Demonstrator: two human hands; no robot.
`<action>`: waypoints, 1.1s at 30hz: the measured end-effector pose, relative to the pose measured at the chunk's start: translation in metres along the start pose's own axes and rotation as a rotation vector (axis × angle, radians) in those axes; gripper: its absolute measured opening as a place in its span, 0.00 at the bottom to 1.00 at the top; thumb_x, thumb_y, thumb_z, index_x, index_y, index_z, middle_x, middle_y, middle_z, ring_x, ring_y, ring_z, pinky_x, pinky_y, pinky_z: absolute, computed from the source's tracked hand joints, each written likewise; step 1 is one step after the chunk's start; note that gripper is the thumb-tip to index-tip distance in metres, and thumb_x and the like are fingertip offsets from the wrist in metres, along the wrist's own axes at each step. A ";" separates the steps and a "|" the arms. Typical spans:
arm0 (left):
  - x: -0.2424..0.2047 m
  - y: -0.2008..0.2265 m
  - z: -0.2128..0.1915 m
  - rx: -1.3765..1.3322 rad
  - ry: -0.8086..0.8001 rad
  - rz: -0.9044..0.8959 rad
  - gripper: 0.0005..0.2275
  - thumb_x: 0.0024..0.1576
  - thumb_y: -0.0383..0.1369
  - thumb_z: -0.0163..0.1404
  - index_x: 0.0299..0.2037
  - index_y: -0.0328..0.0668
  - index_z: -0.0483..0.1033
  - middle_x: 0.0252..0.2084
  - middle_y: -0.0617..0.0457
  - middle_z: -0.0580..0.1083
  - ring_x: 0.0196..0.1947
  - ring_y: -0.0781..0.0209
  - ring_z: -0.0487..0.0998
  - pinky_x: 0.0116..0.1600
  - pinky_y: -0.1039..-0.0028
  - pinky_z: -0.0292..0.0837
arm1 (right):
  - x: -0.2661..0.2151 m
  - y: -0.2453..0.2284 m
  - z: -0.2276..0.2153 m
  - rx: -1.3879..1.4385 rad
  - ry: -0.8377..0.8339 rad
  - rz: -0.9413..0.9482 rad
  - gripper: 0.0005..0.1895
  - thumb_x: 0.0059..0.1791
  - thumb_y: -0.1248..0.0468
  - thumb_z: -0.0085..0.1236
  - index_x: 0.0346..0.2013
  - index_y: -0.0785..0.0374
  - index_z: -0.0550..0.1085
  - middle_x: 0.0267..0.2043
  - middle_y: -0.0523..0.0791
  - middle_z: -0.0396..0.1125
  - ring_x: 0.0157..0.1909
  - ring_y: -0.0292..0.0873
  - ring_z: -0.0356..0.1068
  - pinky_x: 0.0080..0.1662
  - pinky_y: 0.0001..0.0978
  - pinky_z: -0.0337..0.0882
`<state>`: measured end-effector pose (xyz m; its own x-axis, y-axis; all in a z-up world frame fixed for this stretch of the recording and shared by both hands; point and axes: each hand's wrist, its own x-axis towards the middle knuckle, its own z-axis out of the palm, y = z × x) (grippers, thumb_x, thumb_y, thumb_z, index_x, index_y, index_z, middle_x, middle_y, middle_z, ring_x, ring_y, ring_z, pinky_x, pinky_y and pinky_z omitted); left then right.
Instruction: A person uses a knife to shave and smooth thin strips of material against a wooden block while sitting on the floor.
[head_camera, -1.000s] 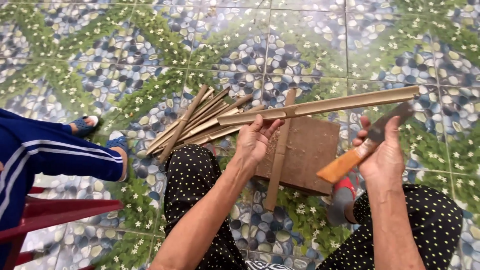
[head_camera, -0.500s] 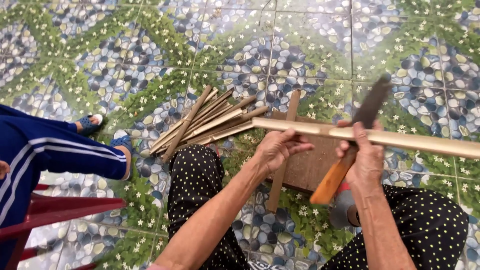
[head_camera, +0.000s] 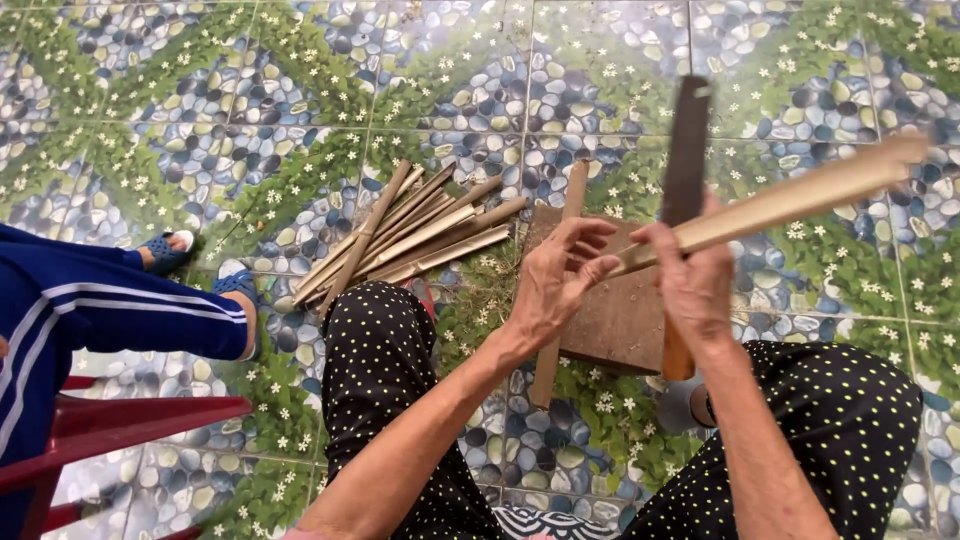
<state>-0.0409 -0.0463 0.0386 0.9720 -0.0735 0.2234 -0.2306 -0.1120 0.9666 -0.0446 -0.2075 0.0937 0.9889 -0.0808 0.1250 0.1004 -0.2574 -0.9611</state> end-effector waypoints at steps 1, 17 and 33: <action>0.000 0.002 0.000 0.001 -0.004 0.003 0.17 0.60 0.45 0.58 0.55 0.50 0.78 0.41 0.45 0.79 0.39 0.54 0.82 0.41 0.69 0.83 | -0.005 -0.019 0.007 0.002 0.004 -0.001 0.27 0.61 0.60 0.50 0.71 0.68 0.57 0.40 0.53 0.73 0.27 0.40 0.68 0.26 0.26 0.68; 0.002 0.012 -0.033 0.113 0.126 0.175 0.11 0.63 0.34 0.55 0.51 0.40 0.72 0.43 0.48 0.74 0.36 0.53 0.82 0.37 0.68 0.84 | -0.011 0.019 0.054 -0.354 -0.207 -0.106 0.43 0.48 0.66 0.63 0.75 0.57 0.55 0.62 0.61 0.67 0.59 0.70 0.68 0.61 0.69 0.65; 0.017 0.030 -0.101 -0.177 0.235 -0.058 0.14 0.58 0.36 0.60 0.48 0.40 0.74 0.40 0.47 0.76 0.37 0.57 0.83 0.45 0.71 0.88 | -0.043 0.167 0.060 0.286 -0.078 0.759 0.13 0.58 0.60 0.39 0.53 0.62 0.65 0.32 0.55 0.74 0.17 0.40 0.64 0.18 0.32 0.67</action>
<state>-0.0270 0.0495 0.0843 0.9720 0.1618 0.1705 -0.1832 0.0666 0.9808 -0.0636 -0.1898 -0.0871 0.8028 -0.0642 -0.5928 -0.5862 0.0972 -0.8043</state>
